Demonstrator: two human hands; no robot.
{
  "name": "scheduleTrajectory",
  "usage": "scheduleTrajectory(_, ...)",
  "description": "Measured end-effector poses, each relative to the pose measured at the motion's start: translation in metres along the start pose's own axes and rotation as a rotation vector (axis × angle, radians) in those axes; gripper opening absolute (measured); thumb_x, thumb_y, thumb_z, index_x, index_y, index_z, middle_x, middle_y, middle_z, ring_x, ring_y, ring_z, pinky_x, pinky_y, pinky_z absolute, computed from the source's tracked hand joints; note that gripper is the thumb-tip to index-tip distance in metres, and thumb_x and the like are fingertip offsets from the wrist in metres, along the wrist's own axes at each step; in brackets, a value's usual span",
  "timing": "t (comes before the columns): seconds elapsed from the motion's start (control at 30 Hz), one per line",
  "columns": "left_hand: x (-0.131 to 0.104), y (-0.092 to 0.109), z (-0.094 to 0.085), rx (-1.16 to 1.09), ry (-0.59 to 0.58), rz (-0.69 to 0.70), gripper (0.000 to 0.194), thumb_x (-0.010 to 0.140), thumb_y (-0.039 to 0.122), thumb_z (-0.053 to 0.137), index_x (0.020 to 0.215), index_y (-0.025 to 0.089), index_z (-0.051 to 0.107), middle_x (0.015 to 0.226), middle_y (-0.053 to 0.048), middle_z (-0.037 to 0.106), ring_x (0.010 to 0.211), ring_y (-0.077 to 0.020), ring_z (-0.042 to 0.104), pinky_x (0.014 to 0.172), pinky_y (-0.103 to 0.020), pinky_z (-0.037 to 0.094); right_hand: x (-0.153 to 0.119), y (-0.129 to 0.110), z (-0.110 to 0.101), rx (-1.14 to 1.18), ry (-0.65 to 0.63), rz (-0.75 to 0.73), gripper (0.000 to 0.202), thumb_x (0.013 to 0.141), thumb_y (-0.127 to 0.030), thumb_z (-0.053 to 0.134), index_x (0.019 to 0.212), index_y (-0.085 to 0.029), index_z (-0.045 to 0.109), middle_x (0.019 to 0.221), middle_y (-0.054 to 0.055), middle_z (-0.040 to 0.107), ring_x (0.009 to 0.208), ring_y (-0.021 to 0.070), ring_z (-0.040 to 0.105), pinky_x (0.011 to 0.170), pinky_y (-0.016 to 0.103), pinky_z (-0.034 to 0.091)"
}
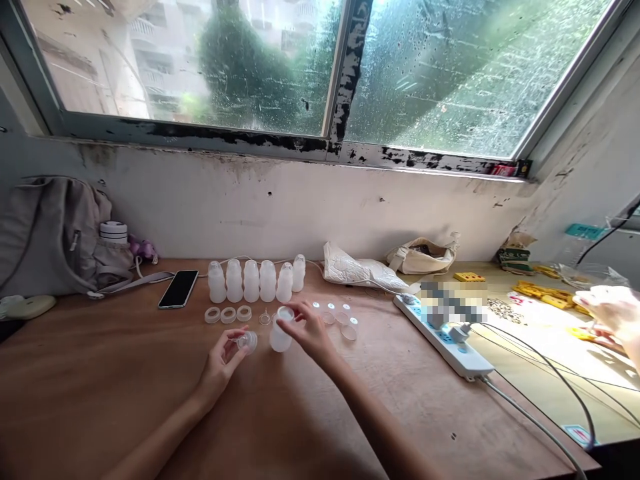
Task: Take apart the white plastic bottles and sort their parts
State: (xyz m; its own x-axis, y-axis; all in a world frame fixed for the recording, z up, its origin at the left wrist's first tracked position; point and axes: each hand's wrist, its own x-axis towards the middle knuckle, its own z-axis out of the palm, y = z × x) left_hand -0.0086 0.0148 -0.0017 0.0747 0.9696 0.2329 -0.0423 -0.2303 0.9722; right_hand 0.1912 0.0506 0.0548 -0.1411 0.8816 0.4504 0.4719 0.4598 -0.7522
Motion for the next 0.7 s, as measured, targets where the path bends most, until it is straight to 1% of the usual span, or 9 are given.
scheduleTrajectory(0.07,0.001,-0.004,0.000,0.043,0.018,0.027,0.023,0.074,0.030,0.057,0.093,0.019,0.052,0.116,-0.010,0.053,0.110,-0.0209,0.047,0.092,-0.033,0.035,-0.008,0.006,0.005,0.005,-0.009,0.016,0.024,0.070,-0.035,0.061,0.091,-0.023,0.061,0.084,0.004,0.059,0.073,0.0183,0.055,0.067,0.033,0.046)
scheduleTrajectory(0.13,0.002,-0.008,-0.001,0.126,0.063,0.063,0.024,0.072,0.031,0.059,0.091,0.019,0.055,0.111,-0.009,0.055,0.106,-0.0215,0.049,0.089,-0.033,0.038,-0.011,0.012,0.007,0.024,-0.014,0.017,0.024,0.071,-0.035,0.061,0.092,-0.023,0.060,0.086,0.004,0.059,0.075,0.0188,0.055,0.069,0.034,0.046)
scheduleTrajectory(0.23,0.005,-0.013,-0.004,0.170,0.114,0.074,0.025,0.071,0.031,0.060,0.092,0.019,0.055,0.101,-0.007,0.057,0.096,-0.0203,0.054,0.084,-0.032,0.041,-0.014,0.021,0.014,0.098,-0.016,0.030,0.025,0.073,-0.033,0.059,0.096,-0.024,0.057,0.092,0.004,0.058,0.084,0.0201,0.055,0.075,0.036,0.045)
scheduleTrajectory(0.3,0.006,-0.012,-0.004,0.093,0.127,0.019,0.028,0.071,0.032,0.060,0.094,0.018,0.053,0.098,-0.007,0.058,0.092,-0.0190,0.055,0.083,-0.032,0.042,-0.020,0.028,0.022,0.168,-0.020,0.056,0.035,0.072,-0.031,0.060,0.105,-0.025,0.051,0.099,0.005,0.057,0.091,0.0210,0.054,0.080,0.037,0.044)
scheduleTrajectory(0.37,0.006,-0.011,-0.003,-0.012,0.146,-0.063,0.030,0.071,0.034,0.060,0.095,0.017,0.052,0.096,-0.006,0.059,0.091,-0.0182,0.056,0.083,-0.031,0.042,-0.028,0.034,0.032,0.208,-0.052,0.090,0.048,0.070,-0.029,0.062,0.113,-0.026,0.043,0.102,0.005,0.057,0.093,0.0214,0.054,0.081,0.037,0.044)
scheduleTrajectory(0.4,0.006,-0.010,-0.002,-0.057,0.161,-0.100,0.032,0.070,0.035,0.061,0.095,0.017,0.051,0.096,-0.006,0.059,0.090,-0.0178,0.056,0.083,-0.031,0.042,-0.032,0.036,0.036,0.209,-0.084,0.102,0.049,0.069,-0.028,0.063,0.113,-0.026,0.042,0.101,0.004,0.057,0.091,0.0215,0.055,0.080,0.037,0.044)
scheduleTrajectory(0.47,0.005,-0.008,0.000,-0.120,0.183,-0.156,0.034,0.068,0.035,0.063,0.095,0.017,0.051,0.095,-0.005,0.059,0.090,-0.0171,0.056,0.084,-0.030,0.042,-0.038,0.038,0.043,0.179,-0.146,0.105,0.043,0.068,-0.026,0.062,0.108,-0.025,0.045,0.097,0.004,0.059,0.088,0.0218,0.056,0.079,0.036,0.044)
scheduleTrajectory(0.57,0.004,-0.006,0.001,-0.205,0.196,-0.209,0.035,0.067,0.035,0.065,0.094,0.016,0.053,0.095,-0.005,0.060,0.091,-0.0167,0.055,0.084,-0.029,0.042,-0.041,0.036,0.044,0.082,-0.152,0.050,0.036,0.068,-0.024,0.061,0.103,-0.024,0.050,0.098,0.005,0.058,0.091,0.0231,0.054,0.080,0.035,0.043)
scheduleTrajectory(0.7,0.004,0.000,0.002,-0.338,0.189,-0.278,0.034,0.070,0.037,0.062,0.094,0.015,0.053,0.092,-0.006,0.061,0.086,-0.0168,0.057,0.080,-0.031,0.046,-0.038,0.034,0.035,-0.017,-0.124,-0.040,0.045,0.069,-0.021,0.057,0.112,-0.022,0.045,0.106,0.008,0.053,0.098,0.0239,0.051,0.083,0.035,0.041)
